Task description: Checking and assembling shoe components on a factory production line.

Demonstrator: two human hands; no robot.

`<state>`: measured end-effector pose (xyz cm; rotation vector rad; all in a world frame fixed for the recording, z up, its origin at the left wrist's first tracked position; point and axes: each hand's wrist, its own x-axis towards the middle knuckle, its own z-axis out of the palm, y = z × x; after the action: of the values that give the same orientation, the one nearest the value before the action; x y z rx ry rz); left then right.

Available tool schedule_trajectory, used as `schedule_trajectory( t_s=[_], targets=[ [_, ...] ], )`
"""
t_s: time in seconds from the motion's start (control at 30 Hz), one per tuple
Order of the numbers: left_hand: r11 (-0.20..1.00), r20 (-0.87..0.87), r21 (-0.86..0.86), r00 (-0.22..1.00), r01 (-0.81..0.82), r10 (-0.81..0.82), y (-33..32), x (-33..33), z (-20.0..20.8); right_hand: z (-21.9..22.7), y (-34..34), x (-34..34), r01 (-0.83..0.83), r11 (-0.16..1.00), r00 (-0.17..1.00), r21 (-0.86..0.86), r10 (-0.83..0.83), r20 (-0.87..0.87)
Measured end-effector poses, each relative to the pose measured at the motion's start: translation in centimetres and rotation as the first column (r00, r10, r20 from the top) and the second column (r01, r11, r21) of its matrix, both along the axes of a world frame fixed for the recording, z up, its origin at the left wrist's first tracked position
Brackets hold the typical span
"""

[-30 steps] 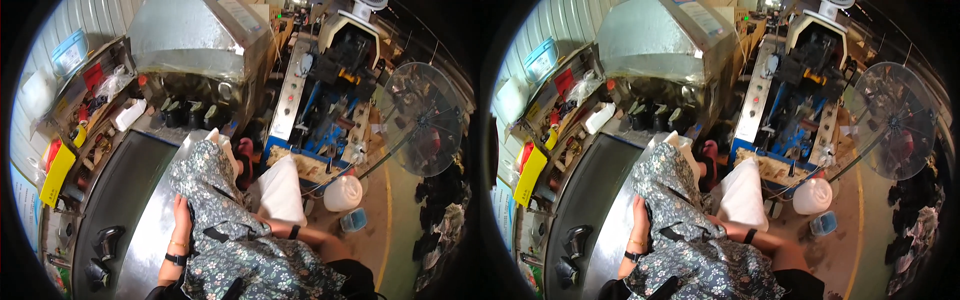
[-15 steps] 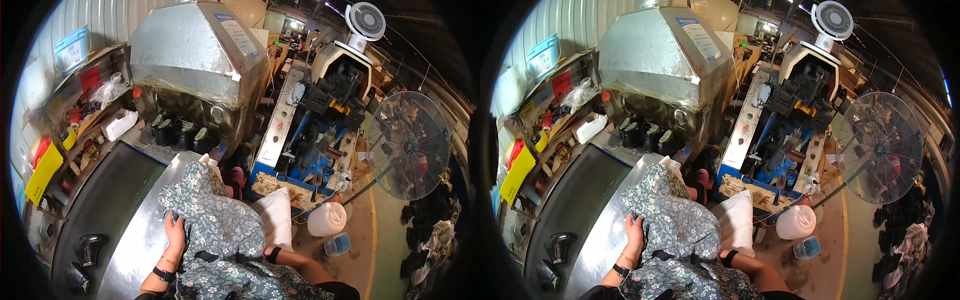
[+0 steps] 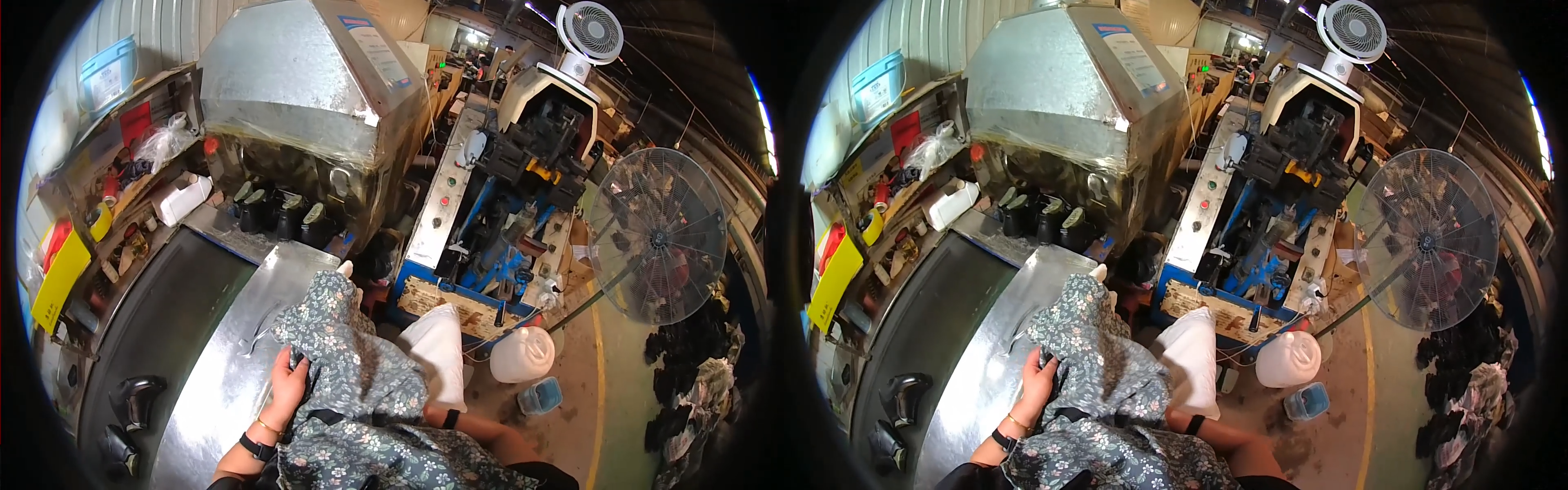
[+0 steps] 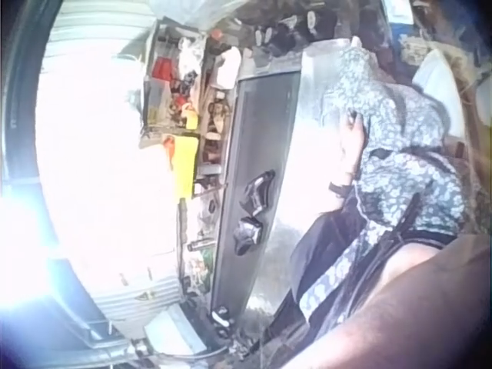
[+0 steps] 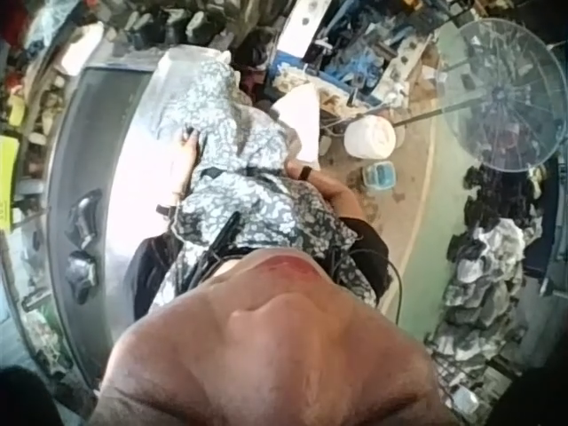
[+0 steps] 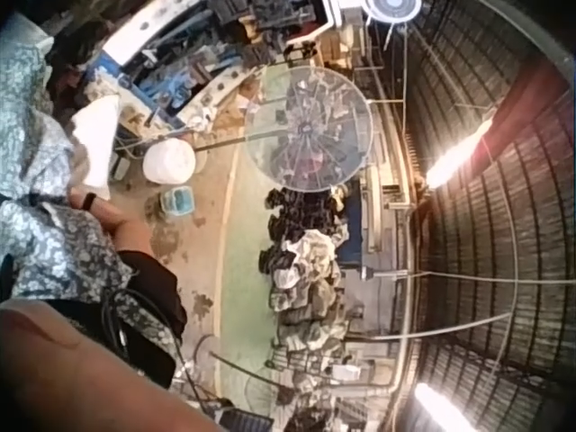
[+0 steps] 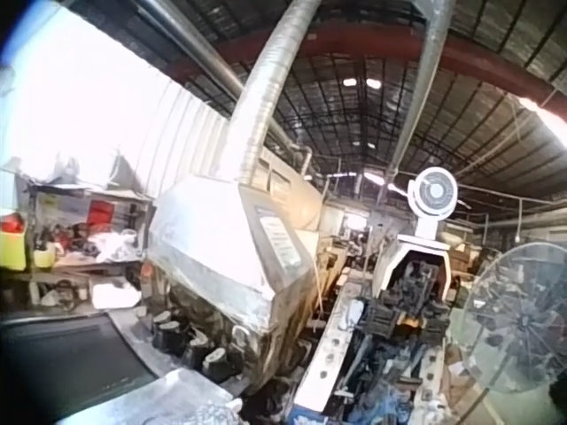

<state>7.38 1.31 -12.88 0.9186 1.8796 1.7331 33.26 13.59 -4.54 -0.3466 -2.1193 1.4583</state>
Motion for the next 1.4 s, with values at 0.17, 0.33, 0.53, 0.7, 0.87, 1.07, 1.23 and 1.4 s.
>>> schedule_trajectory(
  t_s=[0.17,0.33,0.53,0.7,0.87,1.07,1.23,1.4],
  targets=[
    [0.989,0.093,-0.097,0.990,0.114,-0.105,0.5,0.9,2.1,-0.6,0.7,1.6,-0.029,0.994,0.999,0.103,0.032,-0.027],
    [0.975,0.119,-0.145,0.981,0.171,-0.154,0.3,1.8,1.9,-4.2,1.6,9.4,-0.069,0.974,0.996,0.214,0.079,-0.039],
    [0.959,0.140,-0.155,0.966,0.237,-0.216,0.4,2.1,2.4,-3.0,1.6,5.0,-0.135,0.950,0.989,0.282,0.145,-0.013],
    [0.956,0.158,-0.123,0.956,0.267,-0.247,0.2,1.5,1.2,-4.0,2.4,3.9,-0.183,0.913,0.980,0.363,0.200,-0.010],
    [0.981,0.302,0.005,0.935,0.192,-0.184,0.5,0.6,1.2,-5.7,3.6,10.5,-0.241,0.866,0.964,0.437,0.266,0.006],
    [0.988,0.304,0.017,0.941,0.152,-0.150,0.1,0.3,3.4,-3.2,3.6,10.4,-0.257,0.790,0.954,0.557,0.298,0.017],
    [0.976,0.393,-0.084,0.907,0.202,-0.153,-1.7,1.2,4.0,-7.2,3.6,7.1,-0.300,0.713,0.936,0.634,0.348,0.052],
    [0.888,-0.213,-0.459,0.967,0.028,-0.141,-0.6,-1.4,2.3,-8.1,3.4,9.1,-0.331,0.710,0.922,0.622,0.383,0.053]
  ],
)
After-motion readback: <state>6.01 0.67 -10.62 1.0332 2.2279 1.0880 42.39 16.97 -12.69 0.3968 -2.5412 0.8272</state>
